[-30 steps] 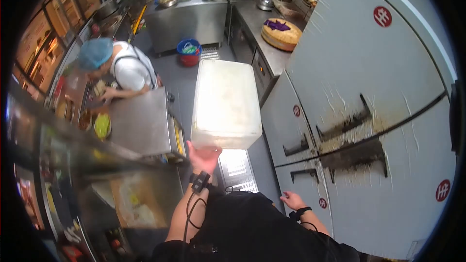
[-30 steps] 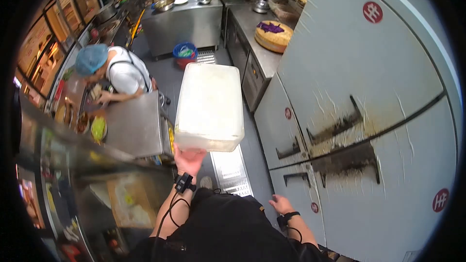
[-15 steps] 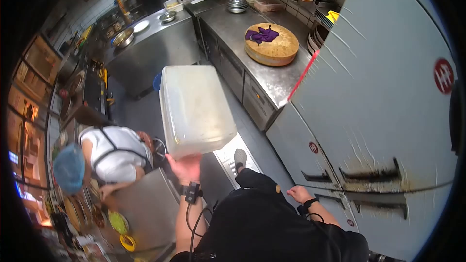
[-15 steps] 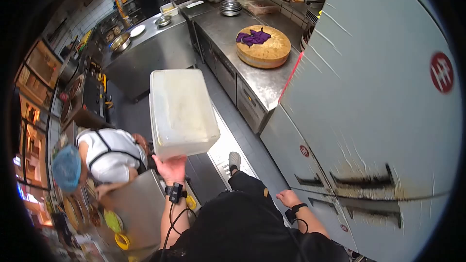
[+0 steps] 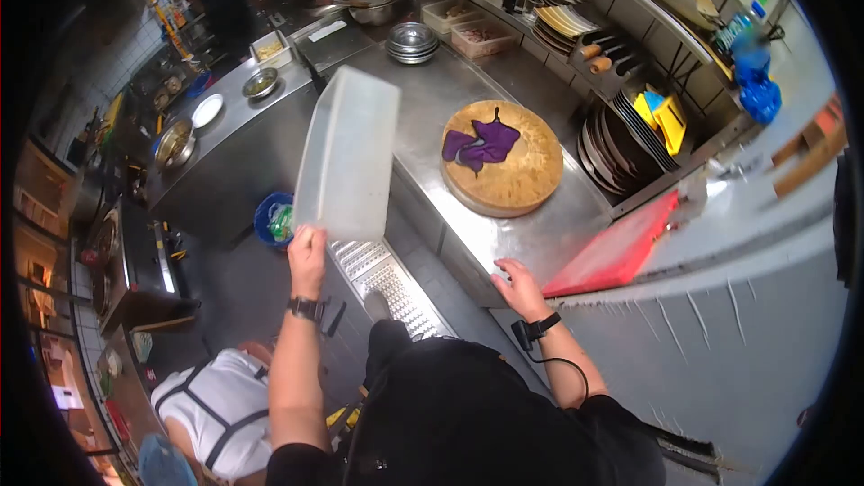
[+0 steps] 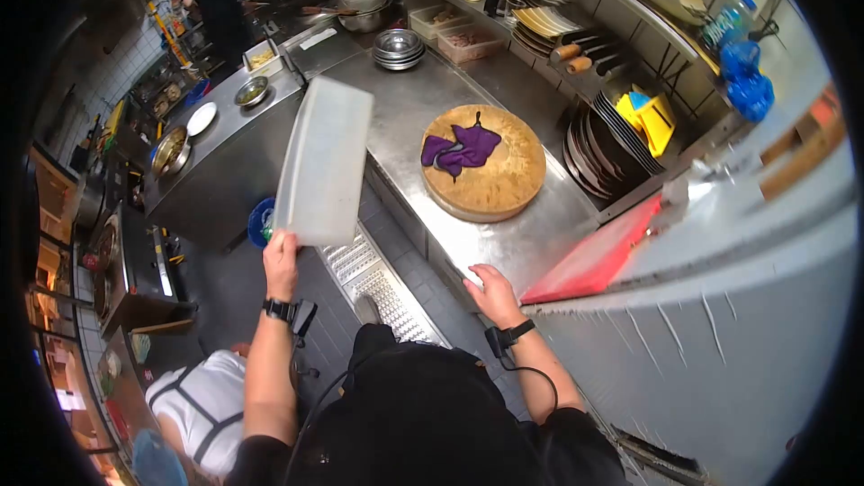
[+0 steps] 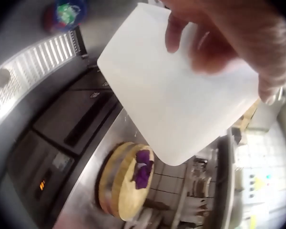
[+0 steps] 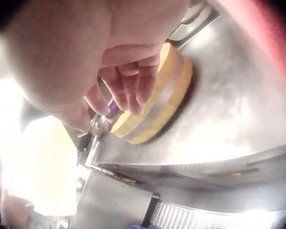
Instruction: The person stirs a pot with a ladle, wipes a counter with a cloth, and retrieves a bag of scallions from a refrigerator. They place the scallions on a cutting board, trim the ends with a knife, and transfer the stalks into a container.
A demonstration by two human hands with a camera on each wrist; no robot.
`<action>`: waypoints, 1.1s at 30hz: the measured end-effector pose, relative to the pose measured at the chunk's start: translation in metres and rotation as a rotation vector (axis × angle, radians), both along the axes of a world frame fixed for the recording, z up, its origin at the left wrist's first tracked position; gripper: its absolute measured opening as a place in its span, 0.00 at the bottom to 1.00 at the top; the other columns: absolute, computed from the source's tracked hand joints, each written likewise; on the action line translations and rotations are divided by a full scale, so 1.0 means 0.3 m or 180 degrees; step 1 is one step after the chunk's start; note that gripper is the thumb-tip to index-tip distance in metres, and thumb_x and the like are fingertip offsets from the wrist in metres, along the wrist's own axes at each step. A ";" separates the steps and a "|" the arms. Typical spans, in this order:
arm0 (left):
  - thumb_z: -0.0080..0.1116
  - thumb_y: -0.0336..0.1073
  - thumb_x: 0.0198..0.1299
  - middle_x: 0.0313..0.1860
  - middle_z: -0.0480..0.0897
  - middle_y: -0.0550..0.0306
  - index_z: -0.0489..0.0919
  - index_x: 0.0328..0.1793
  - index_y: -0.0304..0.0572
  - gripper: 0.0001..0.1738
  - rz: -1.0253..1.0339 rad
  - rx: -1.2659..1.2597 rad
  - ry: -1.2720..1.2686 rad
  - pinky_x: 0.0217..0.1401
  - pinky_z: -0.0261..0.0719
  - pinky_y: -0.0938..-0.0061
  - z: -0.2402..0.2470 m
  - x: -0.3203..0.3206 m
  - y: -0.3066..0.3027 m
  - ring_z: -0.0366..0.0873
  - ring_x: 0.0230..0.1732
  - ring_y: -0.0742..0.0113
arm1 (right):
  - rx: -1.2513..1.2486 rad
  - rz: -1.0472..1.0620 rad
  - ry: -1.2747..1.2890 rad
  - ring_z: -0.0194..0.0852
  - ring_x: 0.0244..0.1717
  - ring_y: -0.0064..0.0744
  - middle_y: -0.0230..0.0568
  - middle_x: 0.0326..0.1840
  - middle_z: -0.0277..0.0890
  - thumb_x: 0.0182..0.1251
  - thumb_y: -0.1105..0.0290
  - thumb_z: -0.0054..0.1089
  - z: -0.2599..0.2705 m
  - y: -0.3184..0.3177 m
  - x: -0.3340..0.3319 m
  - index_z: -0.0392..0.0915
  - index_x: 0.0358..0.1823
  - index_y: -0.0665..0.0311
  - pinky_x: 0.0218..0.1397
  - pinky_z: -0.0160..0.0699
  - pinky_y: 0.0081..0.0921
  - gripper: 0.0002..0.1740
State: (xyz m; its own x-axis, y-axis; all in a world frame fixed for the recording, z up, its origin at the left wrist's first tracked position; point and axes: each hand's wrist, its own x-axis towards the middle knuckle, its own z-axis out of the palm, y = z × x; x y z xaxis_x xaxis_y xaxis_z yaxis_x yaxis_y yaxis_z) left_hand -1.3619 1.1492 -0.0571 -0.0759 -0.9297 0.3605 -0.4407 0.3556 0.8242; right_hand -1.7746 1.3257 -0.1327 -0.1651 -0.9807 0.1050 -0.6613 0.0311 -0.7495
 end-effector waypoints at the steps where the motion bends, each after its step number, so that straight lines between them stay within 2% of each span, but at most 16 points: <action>1: 0.66 0.34 0.65 0.28 0.75 0.47 0.78 0.28 0.37 0.14 -0.0110 -0.0335 -0.0398 0.45 0.73 0.61 0.014 -0.034 -0.113 0.72 0.35 0.48 | 0.0022 -0.0025 0.0027 0.83 0.58 0.54 0.54 0.56 0.84 0.69 0.65 0.70 0.007 -0.082 0.004 0.84 0.55 0.68 0.62 0.82 0.40 0.18; 6: 0.74 0.48 0.59 0.30 0.81 0.46 0.81 0.26 0.37 0.22 -0.1165 -0.1312 -0.1705 0.50 0.75 0.54 -0.149 -0.210 -0.675 0.76 0.40 0.45 | -0.0153 -0.0893 0.0418 0.83 0.57 0.52 0.54 0.58 0.83 0.67 0.66 0.71 0.053 -0.461 0.031 0.83 0.58 0.69 0.61 0.82 0.41 0.21; 7: 0.72 0.54 0.59 0.32 0.83 0.47 0.83 0.27 0.37 0.25 -0.1444 -0.1303 -0.2148 0.51 0.76 0.54 -0.214 -0.247 -0.784 0.77 0.41 0.45 | -0.0155 -0.0967 0.0489 0.83 0.56 0.54 0.58 0.66 0.78 0.66 0.63 0.73 -0.005 -0.541 0.007 0.80 0.62 0.68 0.62 0.82 0.43 0.27; 8: 0.68 0.57 0.62 0.33 0.84 0.46 0.86 0.30 0.37 0.27 -0.1658 -0.1329 -0.2523 0.52 0.78 0.55 -0.245 -0.285 -0.866 0.79 0.45 0.45 | -0.0151 -0.1071 0.0500 0.83 0.56 0.54 0.58 0.66 0.78 0.66 0.63 0.73 0.006 -0.624 0.016 0.80 0.62 0.68 0.62 0.82 0.43 0.27; 11: 0.66 0.58 0.64 0.36 0.86 0.46 0.88 0.34 0.36 0.27 -0.2173 -0.0877 -0.2587 0.56 0.79 0.56 -0.310 -0.368 -1.034 0.80 0.49 0.47 | 0.0200 -0.1655 0.0812 0.74 0.69 0.66 0.69 0.80 0.58 0.60 0.54 0.78 0.007 -0.817 0.005 0.69 0.76 0.64 0.71 0.78 0.46 0.45; 14: 0.66 0.57 0.65 0.37 0.85 0.44 0.88 0.35 0.36 0.27 -0.2427 -0.0998 -0.2545 0.56 0.80 0.55 -0.290 -0.425 -1.124 0.80 0.49 0.47 | 0.0452 -0.1957 0.1019 0.68 0.74 0.68 0.70 0.80 0.58 0.58 0.53 0.79 0.074 -0.989 0.030 0.68 0.77 0.62 0.74 0.76 0.46 0.48; 18: 0.68 0.55 0.64 0.39 0.85 0.45 0.88 0.35 0.36 0.25 -0.2586 -0.0728 -0.2242 0.56 0.79 0.54 -0.268 -0.415 -1.183 0.79 0.49 0.46 | 0.1358 -0.1909 0.1162 0.74 0.70 0.63 0.67 0.78 0.61 0.57 0.47 0.79 0.079 -1.119 0.026 0.71 0.76 0.59 0.73 0.77 0.43 0.48; 19: 0.69 0.53 0.62 0.40 0.85 0.45 0.88 0.36 0.36 0.23 -0.2584 -0.0713 -0.2148 0.56 0.79 0.53 -0.264 -0.383 -1.205 0.79 0.49 0.45 | 0.1222 -0.1961 0.1231 0.79 0.64 0.61 0.64 0.68 0.73 0.57 0.51 0.79 0.100 -1.135 0.030 0.80 0.63 0.62 0.67 0.80 0.44 0.36; 20: 0.71 0.52 0.61 0.42 0.84 0.45 0.87 0.37 0.36 0.22 -0.2569 -0.0696 -0.2054 0.57 0.78 0.53 -0.263 -0.346 -1.229 0.79 0.50 0.44 | 0.1256 -0.1998 0.1255 0.79 0.64 0.61 0.64 0.68 0.73 0.57 0.51 0.79 0.082 -1.150 0.002 0.80 0.63 0.62 0.67 0.80 0.44 0.36; 22: 0.74 0.49 0.58 0.43 0.84 0.46 0.87 0.39 0.36 0.21 -0.2565 -0.0828 -0.1813 0.57 0.77 0.53 -0.272 -0.255 -1.277 0.78 0.50 0.43 | 0.1447 -0.1830 0.1259 0.84 0.49 0.60 0.57 0.48 0.83 0.57 0.57 0.76 0.033 -1.162 -0.070 0.81 0.43 0.65 0.56 0.82 0.47 0.21; 23: 0.75 0.48 0.57 0.43 0.83 0.47 0.86 0.40 0.37 0.20 -0.2667 -0.0730 -0.1799 0.56 0.77 0.53 -0.266 -0.207 -1.299 0.77 0.51 0.43 | 0.1492 -0.1842 0.1270 0.84 0.49 0.60 0.57 0.48 0.83 0.57 0.57 0.76 0.036 -1.159 -0.082 0.81 0.43 0.65 0.56 0.82 0.47 0.21; 25: 0.75 0.47 0.56 0.42 0.82 0.47 0.85 0.39 0.37 0.19 -0.2623 -0.0779 -0.1674 0.56 0.77 0.53 -0.242 -0.146 -1.338 0.77 0.50 0.43 | 0.0813 -0.2143 0.0908 0.84 0.34 0.50 0.50 0.27 0.79 0.55 0.66 0.72 0.058 -1.196 -0.126 0.76 0.31 0.63 0.44 0.82 0.45 0.13; 27: 0.76 0.46 0.55 0.41 0.82 0.48 0.85 0.38 0.37 0.19 -0.2593 -0.0823 -0.1610 0.55 0.77 0.53 -0.198 -0.104 -1.360 0.77 0.49 0.43 | 0.0408 -0.2569 0.0164 0.74 0.27 0.33 0.41 0.22 0.73 0.56 0.68 0.70 0.093 -1.258 -0.229 0.73 0.29 0.63 0.36 0.76 0.36 0.12; 28: 0.76 0.45 0.54 0.41 0.81 0.48 0.84 0.37 0.37 0.19 -0.2547 -0.0705 -0.1641 0.54 0.77 0.53 -0.164 -0.088 -1.371 0.77 0.49 0.43 | -0.0198 -0.2556 -0.0304 0.63 0.29 0.22 0.33 0.23 0.67 0.57 0.71 0.68 0.122 -1.303 -0.284 0.69 0.28 0.63 0.34 0.70 0.27 0.13; 31: 0.78 0.43 0.51 0.41 0.81 0.47 0.83 0.35 0.36 0.19 -0.2446 -0.0518 -0.1867 0.54 0.76 0.53 -0.156 -0.049 -1.410 0.76 0.48 0.42 | -0.1296 -0.2599 -0.0442 0.60 0.33 0.19 0.28 0.27 0.63 0.62 0.75 0.64 0.306 -1.487 -0.405 0.66 0.30 0.64 0.36 0.68 0.23 0.12; 33: 0.79 0.41 0.49 0.41 0.81 0.46 0.81 0.32 0.35 0.19 -0.2266 -0.0265 -0.2147 0.54 0.75 0.52 -0.167 -0.030 -1.432 0.76 0.48 0.41 | -0.1462 -0.3072 -0.0292 0.59 0.32 0.20 0.29 0.27 0.63 0.63 0.73 0.65 0.321 -1.609 -0.530 0.68 0.30 0.66 0.38 0.68 0.24 0.12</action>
